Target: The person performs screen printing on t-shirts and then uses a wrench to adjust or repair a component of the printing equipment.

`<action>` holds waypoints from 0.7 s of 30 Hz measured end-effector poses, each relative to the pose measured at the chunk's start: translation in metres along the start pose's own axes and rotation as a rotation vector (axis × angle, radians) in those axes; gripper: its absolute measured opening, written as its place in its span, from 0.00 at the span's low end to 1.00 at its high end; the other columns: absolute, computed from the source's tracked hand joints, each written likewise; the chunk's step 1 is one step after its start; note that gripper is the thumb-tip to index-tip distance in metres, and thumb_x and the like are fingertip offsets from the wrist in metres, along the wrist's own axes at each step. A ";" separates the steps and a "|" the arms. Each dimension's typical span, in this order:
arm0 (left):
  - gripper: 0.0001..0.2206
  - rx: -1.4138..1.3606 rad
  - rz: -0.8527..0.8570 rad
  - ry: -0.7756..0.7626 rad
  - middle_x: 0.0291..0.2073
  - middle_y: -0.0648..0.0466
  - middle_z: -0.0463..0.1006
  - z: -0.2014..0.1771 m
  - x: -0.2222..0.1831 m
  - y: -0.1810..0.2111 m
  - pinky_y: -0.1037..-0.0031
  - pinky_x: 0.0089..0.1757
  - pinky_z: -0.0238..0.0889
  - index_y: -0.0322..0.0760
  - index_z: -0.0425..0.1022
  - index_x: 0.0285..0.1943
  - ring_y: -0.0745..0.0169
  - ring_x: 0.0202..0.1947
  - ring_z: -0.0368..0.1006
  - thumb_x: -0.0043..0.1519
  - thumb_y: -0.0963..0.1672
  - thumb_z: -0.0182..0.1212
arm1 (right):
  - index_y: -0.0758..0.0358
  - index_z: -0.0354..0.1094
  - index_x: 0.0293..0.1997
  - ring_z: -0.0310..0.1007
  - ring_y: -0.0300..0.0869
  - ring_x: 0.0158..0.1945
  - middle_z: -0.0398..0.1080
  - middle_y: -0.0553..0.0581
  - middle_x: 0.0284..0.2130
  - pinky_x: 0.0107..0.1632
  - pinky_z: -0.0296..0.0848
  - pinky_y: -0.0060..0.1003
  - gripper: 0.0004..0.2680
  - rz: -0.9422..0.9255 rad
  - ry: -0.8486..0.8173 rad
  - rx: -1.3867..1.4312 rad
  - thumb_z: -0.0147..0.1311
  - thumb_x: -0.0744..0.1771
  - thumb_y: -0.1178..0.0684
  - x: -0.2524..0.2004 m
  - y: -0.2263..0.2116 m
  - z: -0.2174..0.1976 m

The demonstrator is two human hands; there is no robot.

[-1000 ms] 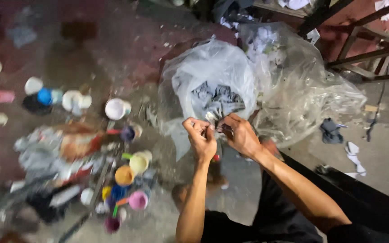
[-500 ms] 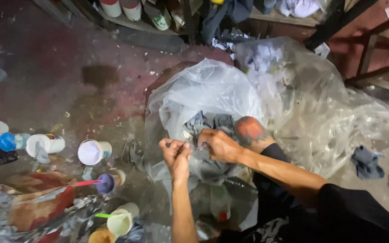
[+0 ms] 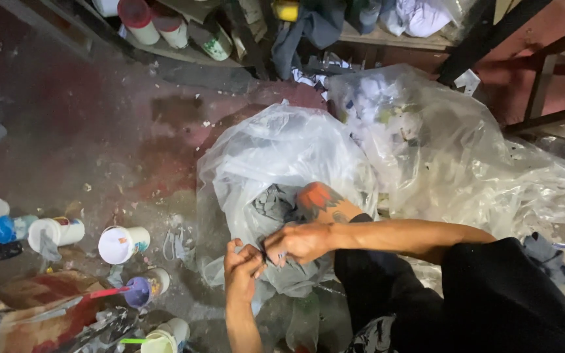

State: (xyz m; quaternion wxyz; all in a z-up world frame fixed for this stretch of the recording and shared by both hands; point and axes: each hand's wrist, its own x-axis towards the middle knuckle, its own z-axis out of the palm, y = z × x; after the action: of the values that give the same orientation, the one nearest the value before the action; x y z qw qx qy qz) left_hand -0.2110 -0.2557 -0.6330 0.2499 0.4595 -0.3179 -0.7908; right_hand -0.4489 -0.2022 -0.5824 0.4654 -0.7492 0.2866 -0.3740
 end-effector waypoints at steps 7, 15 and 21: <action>0.23 0.045 -0.167 -0.122 0.23 0.55 0.57 0.006 -0.007 -0.008 0.77 0.17 0.41 0.41 0.57 0.47 0.70 0.18 0.47 0.47 0.28 0.46 | 0.71 0.60 0.65 0.65 0.41 0.10 0.62 0.87 0.60 0.06 0.72 0.33 0.16 0.082 -0.288 -0.301 0.41 0.69 0.72 -0.021 -0.004 0.030; 0.25 0.193 -0.280 -0.188 0.21 0.56 0.58 0.001 -0.023 -0.009 0.73 0.19 0.35 0.44 0.57 0.47 0.69 0.17 0.47 0.44 0.30 0.43 | 0.65 0.62 0.43 0.77 0.54 0.50 0.75 0.67 0.42 0.64 0.77 0.49 0.04 -0.393 -0.228 -0.700 0.53 0.69 0.59 -0.018 -0.009 0.049; 0.28 0.133 -0.368 -0.249 0.23 0.53 0.60 -0.014 -0.036 -0.018 0.73 0.18 0.39 0.39 0.58 0.49 0.66 0.19 0.54 0.40 0.28 0.39 | 0.65 0.56 0.60 0.61 0.56 0.64 0.62 0.69 0.57 0.71 0.61 0.49 0.12 -0.442 -0.324 -0.731 0.46 0.69 0.57 -0.021 0.009 0.073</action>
State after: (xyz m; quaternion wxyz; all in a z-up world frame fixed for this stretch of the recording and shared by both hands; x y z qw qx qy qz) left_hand -0.1839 -0.2226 -0.6308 0.0295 0.4239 -0.3086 -0.8510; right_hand -0.4011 -0.1544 -0.6177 0.1183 -0.9564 0.1566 -0.2163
